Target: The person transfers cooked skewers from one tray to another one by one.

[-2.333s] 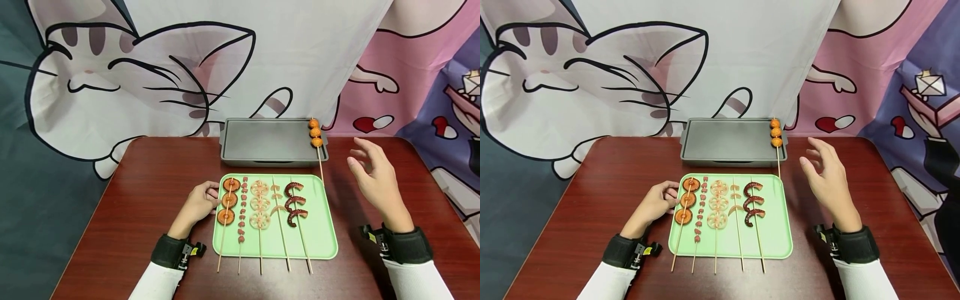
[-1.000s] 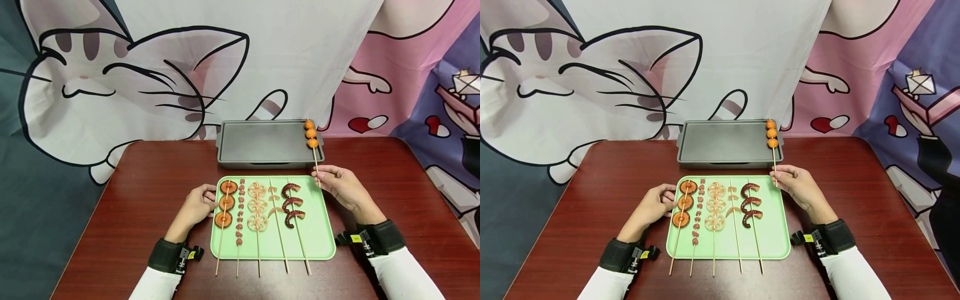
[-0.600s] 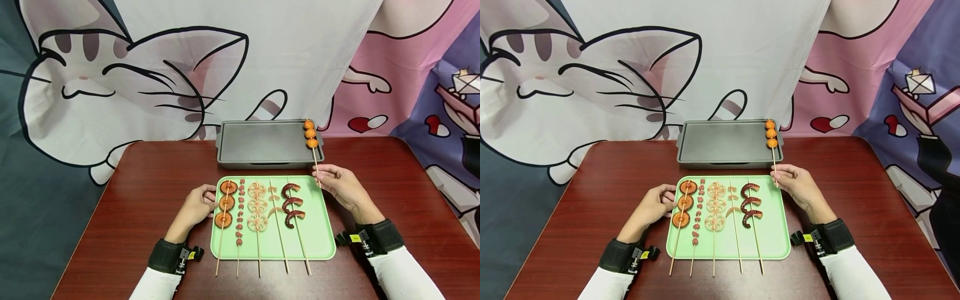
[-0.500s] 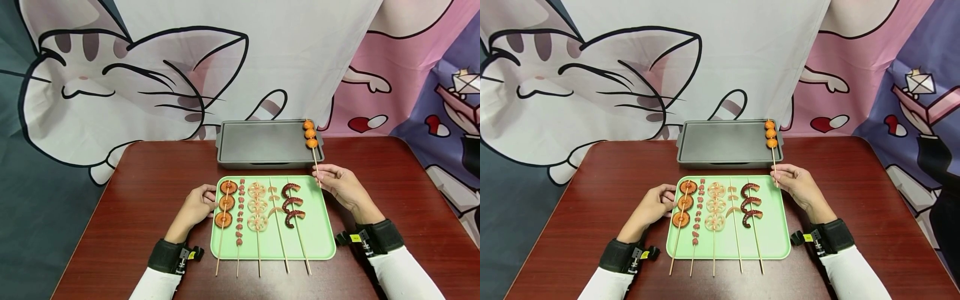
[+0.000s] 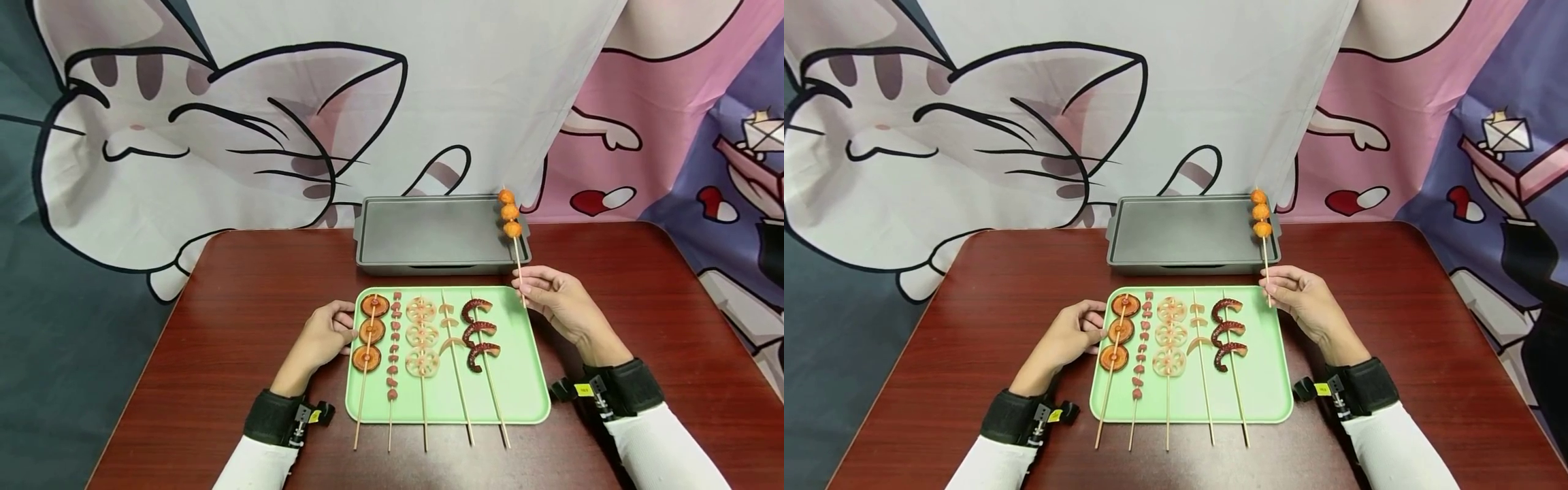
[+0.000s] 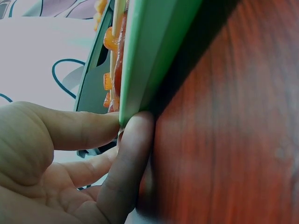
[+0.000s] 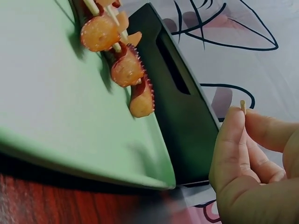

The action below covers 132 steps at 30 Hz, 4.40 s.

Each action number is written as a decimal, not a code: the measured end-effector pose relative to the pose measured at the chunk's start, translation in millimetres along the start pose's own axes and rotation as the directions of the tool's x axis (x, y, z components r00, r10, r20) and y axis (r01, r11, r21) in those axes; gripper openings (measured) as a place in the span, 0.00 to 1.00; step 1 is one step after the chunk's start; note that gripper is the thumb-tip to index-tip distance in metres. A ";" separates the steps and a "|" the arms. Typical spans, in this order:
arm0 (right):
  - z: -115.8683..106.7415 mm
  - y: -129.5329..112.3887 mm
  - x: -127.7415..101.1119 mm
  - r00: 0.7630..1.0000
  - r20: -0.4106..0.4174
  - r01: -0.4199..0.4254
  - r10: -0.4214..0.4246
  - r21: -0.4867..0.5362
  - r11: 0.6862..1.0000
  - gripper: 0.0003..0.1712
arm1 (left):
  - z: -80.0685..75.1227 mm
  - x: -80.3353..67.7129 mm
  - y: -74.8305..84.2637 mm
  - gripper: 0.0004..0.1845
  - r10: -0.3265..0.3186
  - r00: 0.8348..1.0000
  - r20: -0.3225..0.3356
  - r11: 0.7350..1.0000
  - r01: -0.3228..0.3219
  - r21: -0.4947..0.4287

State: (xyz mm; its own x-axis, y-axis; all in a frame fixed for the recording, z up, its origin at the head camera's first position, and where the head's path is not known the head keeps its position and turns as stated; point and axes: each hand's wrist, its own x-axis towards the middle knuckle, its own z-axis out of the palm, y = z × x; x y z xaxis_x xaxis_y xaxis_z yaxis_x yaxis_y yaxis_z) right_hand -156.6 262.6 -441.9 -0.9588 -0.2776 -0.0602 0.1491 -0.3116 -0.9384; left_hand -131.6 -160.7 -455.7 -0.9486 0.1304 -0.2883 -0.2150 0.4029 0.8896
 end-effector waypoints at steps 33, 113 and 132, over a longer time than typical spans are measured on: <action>23.1 -22.1 -32.4 0.972 0.218 -0.046 0.081 -0.160 0.986 0.10 | 0.0 0.1 -0.2 0.26 0.001 1.000 -0.006 1.000 -0.001 -0.011; 19.0 14.0 -119.6 0.881 0.204 -0.275 0.427 -0.512 0.813 0.15 | -3.3 -0.4 3.0 0.25 0.013 1.000 -0.002 1.000 -0.013 0.007; 35.2 12.0 -120.1 0.935 0.125 -0.076 0.331 -0.843 0.532 0.20 | 0.6 -1.8 0.7 0.25 0.012 1.000 -0.004 1.000 -0.012 -0.004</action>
State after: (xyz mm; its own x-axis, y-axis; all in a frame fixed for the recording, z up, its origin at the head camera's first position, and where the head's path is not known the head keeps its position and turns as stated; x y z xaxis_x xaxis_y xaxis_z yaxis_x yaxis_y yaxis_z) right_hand -31.1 260.3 -434.0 -0.8170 -0.4764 -0.3248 -0.0515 0.6214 -0.7818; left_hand -129.9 -160.2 -454.8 -0.9520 0.1311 -0.2764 -0.2049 0.3975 0.8944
